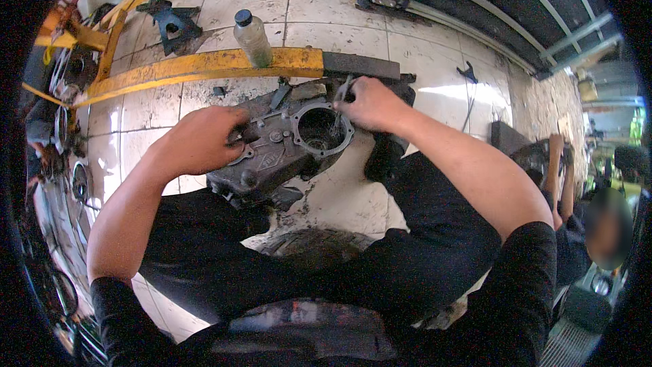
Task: The person sits on the floor and cleans a disassembled engine casing using a rag and a scraper. They wipe the exterior surfaces and scrape the interior bore, then use a wrench to tighten bolts on the component.
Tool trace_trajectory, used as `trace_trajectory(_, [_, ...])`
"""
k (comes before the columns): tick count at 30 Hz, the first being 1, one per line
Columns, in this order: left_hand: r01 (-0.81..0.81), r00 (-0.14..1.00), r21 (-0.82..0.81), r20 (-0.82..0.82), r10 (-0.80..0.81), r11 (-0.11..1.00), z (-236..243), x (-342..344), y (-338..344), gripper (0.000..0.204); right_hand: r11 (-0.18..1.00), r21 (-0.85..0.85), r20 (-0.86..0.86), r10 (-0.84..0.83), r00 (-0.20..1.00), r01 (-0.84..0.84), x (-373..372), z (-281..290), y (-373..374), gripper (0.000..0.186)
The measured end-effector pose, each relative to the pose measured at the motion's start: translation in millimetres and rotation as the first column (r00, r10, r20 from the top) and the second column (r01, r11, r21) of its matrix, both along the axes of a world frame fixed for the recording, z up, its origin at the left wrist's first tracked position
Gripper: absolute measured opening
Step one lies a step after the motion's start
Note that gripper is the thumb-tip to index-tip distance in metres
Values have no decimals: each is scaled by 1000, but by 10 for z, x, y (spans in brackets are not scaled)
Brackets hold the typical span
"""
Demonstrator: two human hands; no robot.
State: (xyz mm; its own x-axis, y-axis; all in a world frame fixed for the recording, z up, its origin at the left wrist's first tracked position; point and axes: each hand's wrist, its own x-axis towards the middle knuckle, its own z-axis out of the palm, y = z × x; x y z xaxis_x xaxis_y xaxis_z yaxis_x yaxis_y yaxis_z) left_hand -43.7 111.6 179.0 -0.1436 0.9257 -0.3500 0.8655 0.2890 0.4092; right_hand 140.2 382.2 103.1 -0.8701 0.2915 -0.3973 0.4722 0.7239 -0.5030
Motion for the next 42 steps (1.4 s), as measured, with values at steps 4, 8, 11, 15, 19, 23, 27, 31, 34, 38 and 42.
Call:
trace_trajectory(4, [-131, 989, -54, -71, 127, 990, 187, 244, -76, 29, 981, -87, -58, 171, 983, -176, -150, -347, 136, 21])
trace_trajectory(8, [-93, 992, -163, -103, 76, 982, 334, 549, 57, 31, 947, -136, -121, 276, 953, -291, -201, -603, 85, 23])
trace_trajectory(11, [-99, 989, -105, -116, 87, 990, 202, 649, 194, 31, 929, -115, -144, 334, 931, -351, -157, -695, 38, 23])
trace_trajectory(15, [-48, 983, -126, -180, 25, 991, -95, 635, 321, 25, 923, -101, -115, 359, 926, -370, -125, -838, 11, 29])
trace_trajectory(19, [-25, 994, -183, -105, 6, 983, -221, 557, 333, 25, 911, -76, -193, 386, 902, -406, -95, -1062, -87, 29])
trace_trajectory(23, [-31, 996, -227, -88, 11, 973, -262, 440, 246, 29, 840, 164, -205, 542, 815, -518, -126, -1205, -82, 13])
trace_trajectory(27, [-40, 996, -257, -86, 18, 966, -260, 362, 136, 30, 815, 256, 24, 533, 846, -520, -149, -965, -87, 12])
trace_trajectory(31, [-23, 996, -213, -91, 3, 977, -276, 319, 58, 21, 797, 321, 2, 540, 842, -512, -177, -897, -120, 12])
trace_trajectory(34, [-30, 997, -214, -81, 13, 976, -213, 307, 79, 21, 790, 289, -80, 582, 809, -541, -239, -893, -181, 11])
trace_trajectory(38, [-30, 997, -211, -72, 15, 977, -227, 290, 69, 22, 806, 272, -4, 547, 837, -526, -183, -1015, -151, 11])
trace_trajectory(42, [-38, 996, -193, -89, 21, 981, -228, 285, 47, 23, 819, 254, 119, 501, 857, -514, -222, -964, -34, 15])
